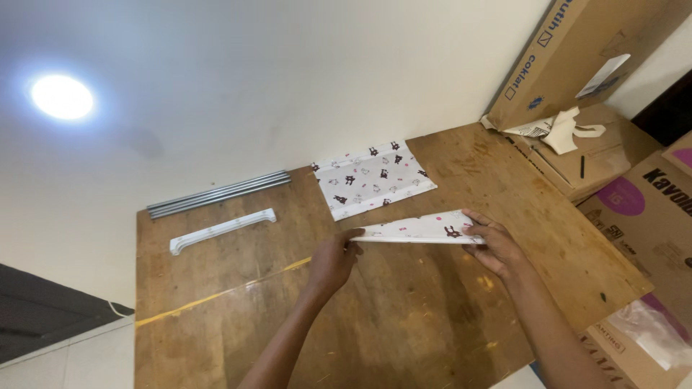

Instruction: The person disassembles a small white shelving unit with bear-patterned fabric shelves. They remove the top shelf, then detach the metal rods and fabric panels, placing each component on a wooden table. The person then reattaches some rods and fabric panels to the remaining frame.

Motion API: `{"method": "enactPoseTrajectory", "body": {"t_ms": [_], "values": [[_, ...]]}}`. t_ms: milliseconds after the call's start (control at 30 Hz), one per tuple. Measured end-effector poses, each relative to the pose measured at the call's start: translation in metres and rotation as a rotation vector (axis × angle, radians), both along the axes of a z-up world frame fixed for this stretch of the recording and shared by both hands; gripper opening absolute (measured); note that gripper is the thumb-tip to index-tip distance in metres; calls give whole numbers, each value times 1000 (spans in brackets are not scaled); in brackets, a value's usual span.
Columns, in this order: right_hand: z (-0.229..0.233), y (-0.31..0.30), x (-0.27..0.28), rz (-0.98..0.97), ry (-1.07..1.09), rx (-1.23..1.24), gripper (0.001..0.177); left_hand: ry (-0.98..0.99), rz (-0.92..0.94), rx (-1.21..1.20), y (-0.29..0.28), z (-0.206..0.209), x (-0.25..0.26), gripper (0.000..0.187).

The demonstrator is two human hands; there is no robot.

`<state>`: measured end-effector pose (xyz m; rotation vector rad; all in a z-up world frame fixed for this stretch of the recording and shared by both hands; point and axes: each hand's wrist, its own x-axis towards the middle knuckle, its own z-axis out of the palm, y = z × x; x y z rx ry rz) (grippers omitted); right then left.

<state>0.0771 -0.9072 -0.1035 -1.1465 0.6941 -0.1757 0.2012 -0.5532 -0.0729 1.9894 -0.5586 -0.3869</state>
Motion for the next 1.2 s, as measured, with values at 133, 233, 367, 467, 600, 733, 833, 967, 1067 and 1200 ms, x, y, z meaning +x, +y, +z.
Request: {"method": "enactPoseTrajectory", "body": {"t_ms": [133, 233, 367, 467, 600, 733, 833, 967, 1067, 1200], "values": [[11, -30, 32, -11, -58, 22, 56, -130, 157, -53, -45, 2, -1, 32], [19, -49, 48, 45, -139, 11, 62, -204, 161, -202, -65, 9, -2, 37], [6, -73, 52, 54, -171, -34, 71, -123, 150, -245, -76, 8, -16, 38], [-31, -90, 46, 78, -119, -140, 71, -90, 150, -148, -84, -11, -35, 37], [-107, -113, 44, 83, -42, -256, 66, 11, 144, -65, -98, -66, -46, 43], [-176, -129, 52, 50, 56, -438, 56, 138, 76, 9, -106, -130, -40, 53], [-202, -139, 56, 14, 105, -591, 49, 203, -66, 134, -108, -166, -32, 51], [-212, -145, 44, 53, 212, -820, 42, 249, -210, 212, -113, -193, -29, 47], [-210, -144, 32, 65, 261, -880, 40, 266, -233, 211, -115, -196, -35, 41], [-209, -138, 12, 79, 257, -893, 41, 102, -177, 283, -116, -186, -49, 36]]}}
